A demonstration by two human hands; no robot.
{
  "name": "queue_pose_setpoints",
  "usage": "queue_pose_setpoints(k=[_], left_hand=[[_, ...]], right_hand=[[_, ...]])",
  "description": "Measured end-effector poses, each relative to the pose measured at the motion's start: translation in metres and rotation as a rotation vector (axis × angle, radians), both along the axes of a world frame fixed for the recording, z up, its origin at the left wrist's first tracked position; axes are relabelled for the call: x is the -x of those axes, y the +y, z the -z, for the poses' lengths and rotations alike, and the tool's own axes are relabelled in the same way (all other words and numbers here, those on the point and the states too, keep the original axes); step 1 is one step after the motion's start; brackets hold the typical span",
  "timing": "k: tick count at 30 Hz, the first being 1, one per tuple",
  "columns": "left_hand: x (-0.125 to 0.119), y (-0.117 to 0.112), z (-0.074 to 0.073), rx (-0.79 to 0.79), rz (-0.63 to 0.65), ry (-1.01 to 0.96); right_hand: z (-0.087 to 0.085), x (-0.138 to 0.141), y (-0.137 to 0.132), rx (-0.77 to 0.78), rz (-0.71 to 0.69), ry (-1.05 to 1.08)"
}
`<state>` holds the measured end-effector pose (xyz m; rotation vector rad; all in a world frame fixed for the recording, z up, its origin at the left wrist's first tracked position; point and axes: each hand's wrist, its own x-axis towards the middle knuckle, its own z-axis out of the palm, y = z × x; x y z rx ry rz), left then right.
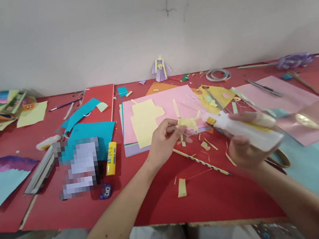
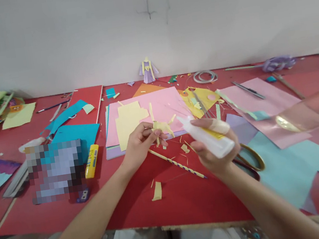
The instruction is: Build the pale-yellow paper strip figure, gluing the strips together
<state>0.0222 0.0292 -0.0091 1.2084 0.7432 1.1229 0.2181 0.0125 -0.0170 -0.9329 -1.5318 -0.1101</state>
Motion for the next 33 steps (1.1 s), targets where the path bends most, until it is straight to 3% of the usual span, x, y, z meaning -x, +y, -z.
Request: queue_pose_setpoints(k=[1,7,11,15,23,30,33], left_hand=[[0.000,-0.001,-0.001,-0.011,0.003,0.016],[-0.002,-0.008,-0.006,-0.034,0.040,0.040],[-0.002,-0.010,-0.008,-0.049,0.017,0.042],[-0.002,-0.010,-0.008,-0.057,0.011,0.033],[-0.002,-0.011,-0.009,-0.062,-0.006,0.092],[-0.004,-0.013,-0.008,-0.059,-0.025,0.129],[-0.005,-0.013,-0.006,-0.068,-0.026,0.153]], right_hand=[[0.000,0.001,-0.002,-0.041,0.019,-0.054],[-0.017,0.005,-0.006,-0.146,-0.201,-0.368],[-0.024,0.003,-0.006,-0.177,-0.292,-0.381],[-0.022,0.001,-0.005,-0.205,-0.254,-0.319],[-0.024,0.008,-0.007,-0.140,-0.334,-0.320],[-0.021,0.009,-0.018,-0.028,-0.136,-0.278],[-0.022,0.010,-0.018,-0.044,-0.152,-0.296]])
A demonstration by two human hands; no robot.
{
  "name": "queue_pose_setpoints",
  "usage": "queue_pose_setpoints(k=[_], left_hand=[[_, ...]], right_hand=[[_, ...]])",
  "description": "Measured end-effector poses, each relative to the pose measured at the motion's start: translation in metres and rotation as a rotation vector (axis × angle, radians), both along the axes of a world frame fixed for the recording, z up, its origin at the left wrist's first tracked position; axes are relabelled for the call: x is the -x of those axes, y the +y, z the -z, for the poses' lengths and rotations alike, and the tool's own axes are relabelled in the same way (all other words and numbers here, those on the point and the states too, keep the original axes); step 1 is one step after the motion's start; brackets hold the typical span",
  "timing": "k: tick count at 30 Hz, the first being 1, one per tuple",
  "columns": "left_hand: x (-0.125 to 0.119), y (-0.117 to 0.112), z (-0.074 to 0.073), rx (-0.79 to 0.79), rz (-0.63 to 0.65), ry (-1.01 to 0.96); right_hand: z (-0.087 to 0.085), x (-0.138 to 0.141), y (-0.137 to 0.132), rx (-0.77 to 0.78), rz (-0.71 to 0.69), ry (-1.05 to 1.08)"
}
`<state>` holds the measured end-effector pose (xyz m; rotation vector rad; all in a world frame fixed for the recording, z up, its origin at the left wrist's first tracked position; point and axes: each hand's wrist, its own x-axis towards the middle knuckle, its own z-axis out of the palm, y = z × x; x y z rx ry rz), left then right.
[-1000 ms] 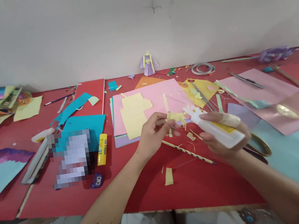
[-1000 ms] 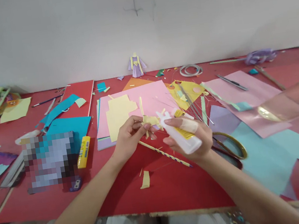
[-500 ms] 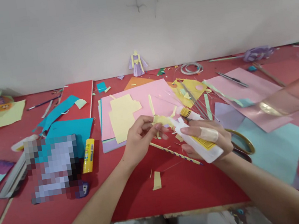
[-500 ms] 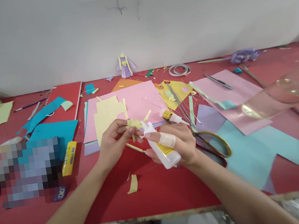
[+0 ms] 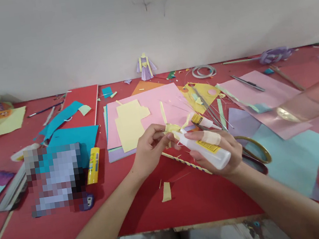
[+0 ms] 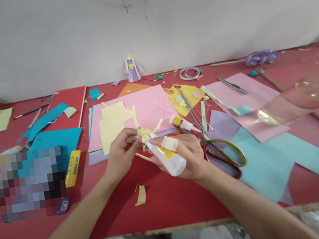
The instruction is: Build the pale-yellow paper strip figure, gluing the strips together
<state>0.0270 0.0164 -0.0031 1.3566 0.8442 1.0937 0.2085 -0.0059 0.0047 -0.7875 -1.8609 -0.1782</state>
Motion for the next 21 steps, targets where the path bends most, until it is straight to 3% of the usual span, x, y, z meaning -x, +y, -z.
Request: queue_pose_setpoints(k=[5,21], left_hand=[[0.0001,0.0007,0.0011,0.009,-0.010,-0.002],[0.0004,0.0041,0.0018,0.076,-0.047,-0.014]], right_hand=[[-0.0031,-0.0005,0.0031,-0.040,-0.080,-0.054],[-0.0046,0.0003,0.0033,-0.006,-0.026,-0.059]])
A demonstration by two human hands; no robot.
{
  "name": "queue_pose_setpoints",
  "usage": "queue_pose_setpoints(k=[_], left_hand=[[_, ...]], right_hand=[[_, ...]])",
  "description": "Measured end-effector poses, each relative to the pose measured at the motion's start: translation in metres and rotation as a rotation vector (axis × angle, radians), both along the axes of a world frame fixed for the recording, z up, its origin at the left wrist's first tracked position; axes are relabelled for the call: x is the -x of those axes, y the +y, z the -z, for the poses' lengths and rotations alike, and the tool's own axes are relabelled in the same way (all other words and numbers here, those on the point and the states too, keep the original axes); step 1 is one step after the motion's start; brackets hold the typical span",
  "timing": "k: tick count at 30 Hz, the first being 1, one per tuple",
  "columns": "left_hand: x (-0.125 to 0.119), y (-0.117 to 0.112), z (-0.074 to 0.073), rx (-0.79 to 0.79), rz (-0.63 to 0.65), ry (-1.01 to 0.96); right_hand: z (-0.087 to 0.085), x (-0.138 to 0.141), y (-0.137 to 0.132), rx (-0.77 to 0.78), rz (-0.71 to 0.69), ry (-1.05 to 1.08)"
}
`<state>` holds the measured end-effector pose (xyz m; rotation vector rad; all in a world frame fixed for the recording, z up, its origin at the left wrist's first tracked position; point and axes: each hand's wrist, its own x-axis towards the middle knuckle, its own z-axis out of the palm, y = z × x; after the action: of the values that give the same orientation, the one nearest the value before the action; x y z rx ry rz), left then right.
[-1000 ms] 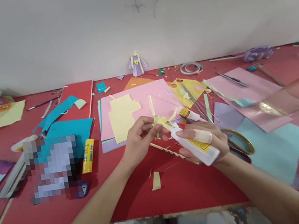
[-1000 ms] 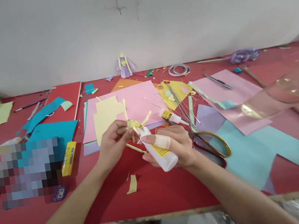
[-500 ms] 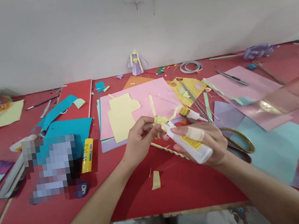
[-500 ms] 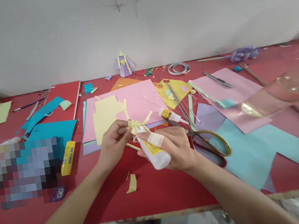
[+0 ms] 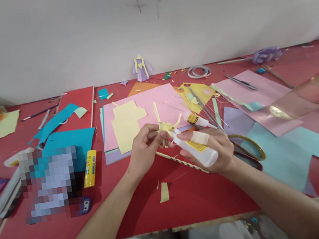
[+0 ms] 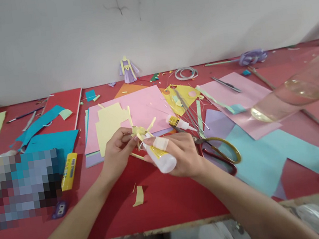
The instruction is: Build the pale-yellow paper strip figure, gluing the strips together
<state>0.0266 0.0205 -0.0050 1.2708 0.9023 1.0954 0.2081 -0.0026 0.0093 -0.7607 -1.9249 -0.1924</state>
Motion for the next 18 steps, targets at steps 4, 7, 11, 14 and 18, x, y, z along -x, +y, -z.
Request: queue_pose_setpoints(k=[4,7,11,14,18], left_hand=[[0.0018,0.0008,-0.0007,-0.022,-0.022,-0.007],[0.0023,0.0014,-0.0005,-0.020,-0.022,-0.006],[0.0028,0.0028,0.0002,-0.019,-0.016,-0.007],[0.0032,0.0033,-0.0004,-0.019,-0.005,-0.021],[0.0028,0.0017,-0.0024,-0.009,0.007,0.012]], right_hand=[[0.0025,-0.0003,0.0016,-0.004,0.001,0.009],[0.0046,0.0004,0.0015,-0.022,-0.007,0.013],[0.0024,0.0020,-0.0018,0.004,-0.019,0.003],[0.0003,0.0015,-0.0034,-0.009,-0.001,0.023],[0.0029,-0.0014,-0.0014,-0.041,0.038,0.036]])
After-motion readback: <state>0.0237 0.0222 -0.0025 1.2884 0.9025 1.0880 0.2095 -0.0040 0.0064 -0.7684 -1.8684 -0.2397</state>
